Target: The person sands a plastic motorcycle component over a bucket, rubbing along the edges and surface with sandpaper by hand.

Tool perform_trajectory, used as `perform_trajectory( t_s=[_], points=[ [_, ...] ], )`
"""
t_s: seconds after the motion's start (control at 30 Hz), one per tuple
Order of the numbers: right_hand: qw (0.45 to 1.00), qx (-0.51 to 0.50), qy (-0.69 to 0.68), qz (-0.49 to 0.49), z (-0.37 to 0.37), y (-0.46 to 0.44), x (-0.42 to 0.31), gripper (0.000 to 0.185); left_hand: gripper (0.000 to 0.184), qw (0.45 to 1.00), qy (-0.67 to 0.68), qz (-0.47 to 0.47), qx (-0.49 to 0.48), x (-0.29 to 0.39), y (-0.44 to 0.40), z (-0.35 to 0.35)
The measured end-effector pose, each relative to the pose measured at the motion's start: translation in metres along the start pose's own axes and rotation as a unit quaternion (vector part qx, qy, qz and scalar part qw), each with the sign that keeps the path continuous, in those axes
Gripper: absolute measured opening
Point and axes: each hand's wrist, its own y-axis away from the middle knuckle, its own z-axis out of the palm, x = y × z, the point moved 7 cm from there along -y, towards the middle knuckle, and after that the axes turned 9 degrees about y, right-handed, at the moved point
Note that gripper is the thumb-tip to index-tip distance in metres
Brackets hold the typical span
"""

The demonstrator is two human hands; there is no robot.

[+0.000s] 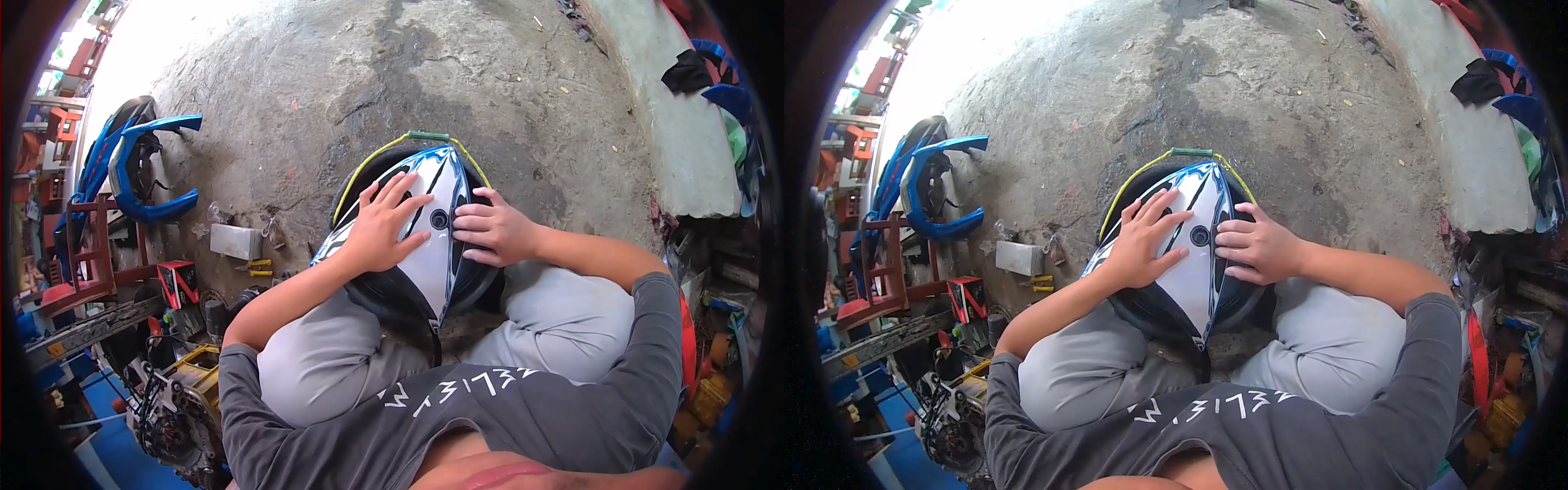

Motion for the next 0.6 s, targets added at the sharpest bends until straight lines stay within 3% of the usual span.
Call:
perform_trajectory(
  t_s=[0.03,0.17,0.37,0.43,0.5,0.6],
  points=[
    [1.000,-0.010,0.003,-0.025,0.002,0.001,-0.006,0.034,0.064,1.000,-0.001,0.000,0.000,0.000,0.001,0.002],
    [0.999,0.034,0.024,0.028,-0.003,-0.003,0.028,0.035,0.064,1.000,-0.002,-0.004,0.000,0.001,0.001,0.001],
    [0.999,-0.008,0.012,-0.038,0.001,0.002,-0.003,0.051,0.065,1.000,-0.004,0.001,0.003,0.000,0.001,0.001],
    [0.998,-0.011,0.050,-0.031,0.000,0.004,0.014,0.050,0.066,1.000,0.004,-0.004,-0.005,-0.001,0.001,0.002],
    [0.994,-0.007,0.100,0.045,-0.009,0.003,0.040,0.061,0.066,1.000,-0.003,-0.008,-0.005,-0.001,0.001,0.002],
    [0.994,-0.011,0.095,0.044,-0.009,0.007,0.031,0.063,0.066,1.000,0.002,-0.007,-0.004,0.000,0.000,0.001]
  ],
)
